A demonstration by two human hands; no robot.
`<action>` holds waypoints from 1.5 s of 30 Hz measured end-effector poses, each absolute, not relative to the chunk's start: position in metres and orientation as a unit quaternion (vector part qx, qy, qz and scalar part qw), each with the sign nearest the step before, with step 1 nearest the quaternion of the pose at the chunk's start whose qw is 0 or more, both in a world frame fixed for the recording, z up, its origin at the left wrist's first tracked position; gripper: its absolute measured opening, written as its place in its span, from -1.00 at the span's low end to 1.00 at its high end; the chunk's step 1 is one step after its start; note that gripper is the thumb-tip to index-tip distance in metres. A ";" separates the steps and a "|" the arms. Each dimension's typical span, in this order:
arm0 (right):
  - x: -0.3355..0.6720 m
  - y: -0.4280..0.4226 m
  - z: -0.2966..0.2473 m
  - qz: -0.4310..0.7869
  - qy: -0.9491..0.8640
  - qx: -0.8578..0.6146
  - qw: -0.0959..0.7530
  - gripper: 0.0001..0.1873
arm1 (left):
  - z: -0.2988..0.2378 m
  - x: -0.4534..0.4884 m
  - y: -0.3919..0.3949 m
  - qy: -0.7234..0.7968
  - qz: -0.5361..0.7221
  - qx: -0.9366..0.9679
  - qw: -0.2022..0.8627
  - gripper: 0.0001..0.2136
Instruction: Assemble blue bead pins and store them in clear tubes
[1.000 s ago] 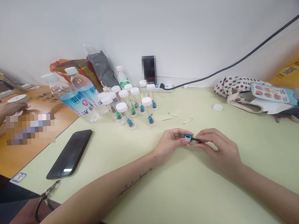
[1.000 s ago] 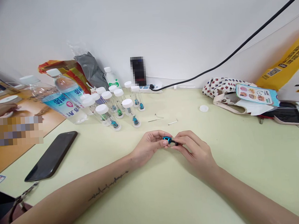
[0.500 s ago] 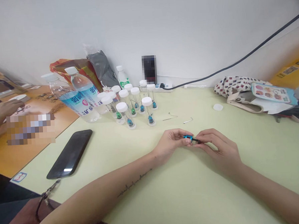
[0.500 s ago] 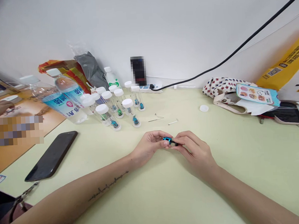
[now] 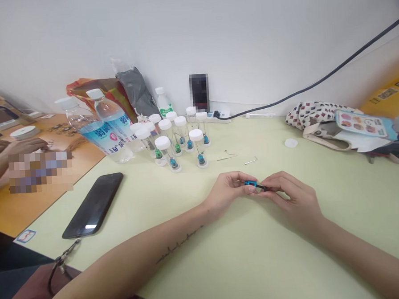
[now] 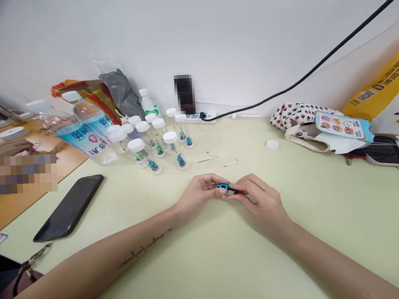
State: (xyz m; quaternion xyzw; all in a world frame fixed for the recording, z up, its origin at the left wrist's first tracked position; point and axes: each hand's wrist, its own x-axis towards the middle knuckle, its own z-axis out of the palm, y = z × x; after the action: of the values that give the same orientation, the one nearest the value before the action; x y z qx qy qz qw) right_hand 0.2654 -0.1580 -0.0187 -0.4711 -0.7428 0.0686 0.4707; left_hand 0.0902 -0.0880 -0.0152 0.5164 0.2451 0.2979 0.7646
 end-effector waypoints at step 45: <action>0.265 -0.161 -0.020 0.282 -0.633 -0.550 0.467 -0.85 | -0.015 0.091 -0.089 0.251 0.291 0.548 0.743 -0.73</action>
State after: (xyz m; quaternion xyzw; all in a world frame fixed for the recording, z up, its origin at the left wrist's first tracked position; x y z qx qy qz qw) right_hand 0.2647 -0.1611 -0.0196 -0.5499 -0.6326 0.2816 0.4670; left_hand 0.0906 -0.0893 -0.0147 0.5481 0.2509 0.2906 0.7431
